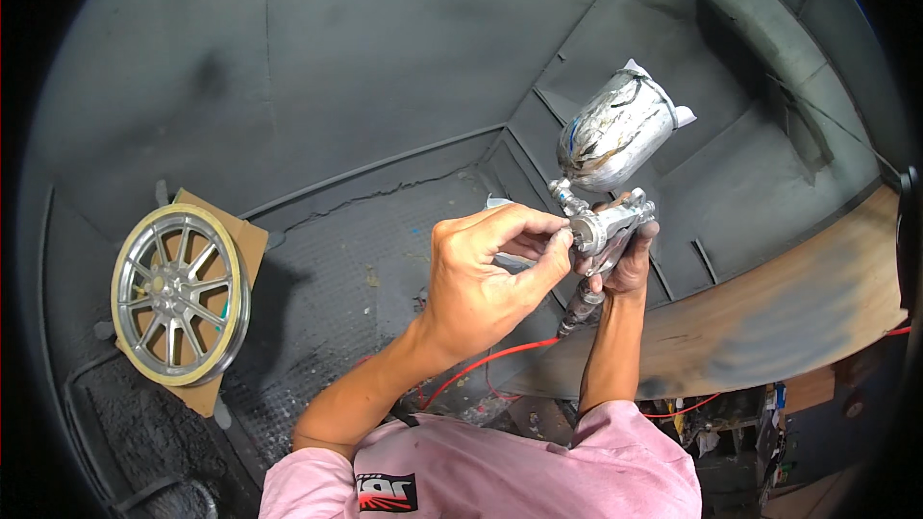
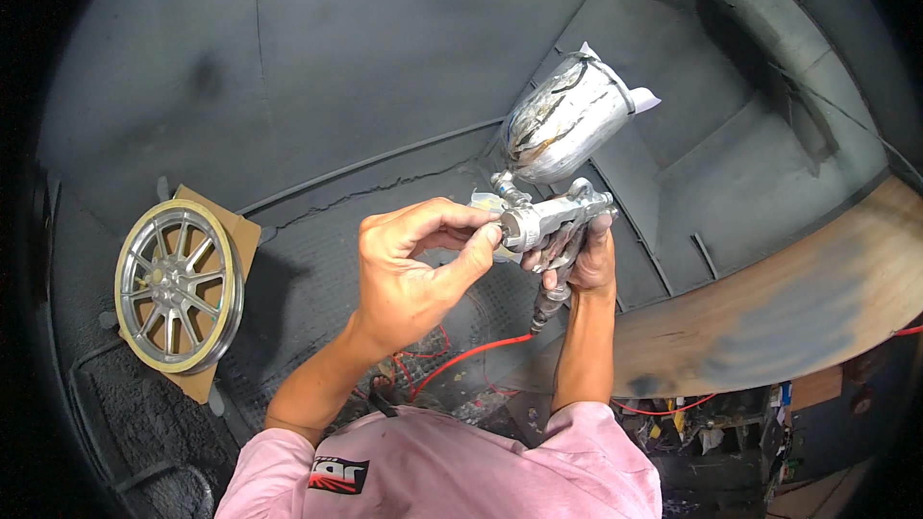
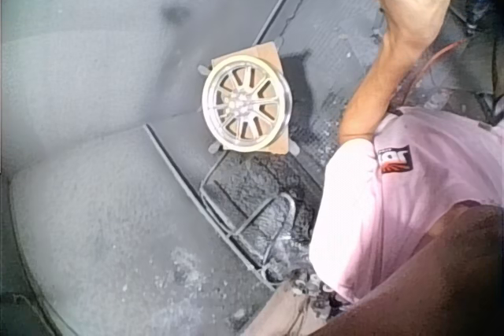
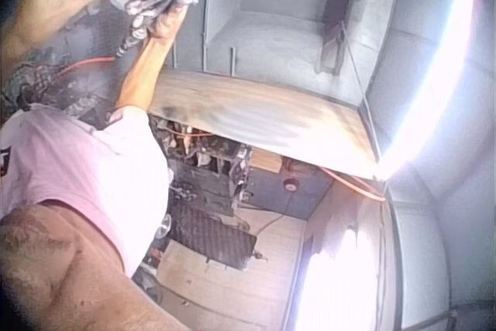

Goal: Painting a car rim using a spray gun in a paint booth.

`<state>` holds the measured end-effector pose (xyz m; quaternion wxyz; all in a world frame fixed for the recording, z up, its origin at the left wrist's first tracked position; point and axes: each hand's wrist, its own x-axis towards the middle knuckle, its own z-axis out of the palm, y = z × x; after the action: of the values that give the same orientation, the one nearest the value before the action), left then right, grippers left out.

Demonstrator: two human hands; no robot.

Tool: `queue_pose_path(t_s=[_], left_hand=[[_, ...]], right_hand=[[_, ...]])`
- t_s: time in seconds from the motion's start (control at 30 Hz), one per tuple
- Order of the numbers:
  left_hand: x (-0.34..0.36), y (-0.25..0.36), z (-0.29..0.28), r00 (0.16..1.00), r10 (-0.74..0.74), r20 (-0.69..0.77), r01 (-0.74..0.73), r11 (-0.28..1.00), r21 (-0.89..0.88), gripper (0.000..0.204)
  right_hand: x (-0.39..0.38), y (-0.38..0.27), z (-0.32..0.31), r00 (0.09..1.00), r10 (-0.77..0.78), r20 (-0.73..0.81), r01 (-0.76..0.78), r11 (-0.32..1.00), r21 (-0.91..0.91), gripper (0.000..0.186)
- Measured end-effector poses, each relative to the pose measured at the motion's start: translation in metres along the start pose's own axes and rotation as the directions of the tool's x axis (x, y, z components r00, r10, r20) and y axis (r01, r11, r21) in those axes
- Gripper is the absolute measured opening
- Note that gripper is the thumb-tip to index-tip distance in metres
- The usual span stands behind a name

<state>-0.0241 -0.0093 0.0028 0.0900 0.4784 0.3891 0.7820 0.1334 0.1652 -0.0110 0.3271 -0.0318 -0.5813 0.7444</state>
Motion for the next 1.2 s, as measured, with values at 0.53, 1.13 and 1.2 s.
queue_pose_path(t_s=[0.53,1.13,1.2], left_hand=[[-0.009,-0.021,-0.014,0.888,-0.432,0.156,0.456,0.788,-0.415,0.029],[-0.014,-0.044,-0.009,0.833,-0.536,0.141,0.54,0.727,-0.424,0.024],[-0.015,-0.05,-0.01,0.826,-0.544,0.146,0.545,0.707,-0.45,0.025]], right_hand=[[-0.014,0.009,-0.015,0.999,0.006,-0.036,-0.006,1.0,0.007,0.082],[-0.013,-0.004,0.008,0.998,0.012,-0.066,-0.025,0.979,-0.201,0.052],[-0.013,-0.007,0.011,1.0,-0.006,-0.009,0.004,0.966,-0.257,0.048]])
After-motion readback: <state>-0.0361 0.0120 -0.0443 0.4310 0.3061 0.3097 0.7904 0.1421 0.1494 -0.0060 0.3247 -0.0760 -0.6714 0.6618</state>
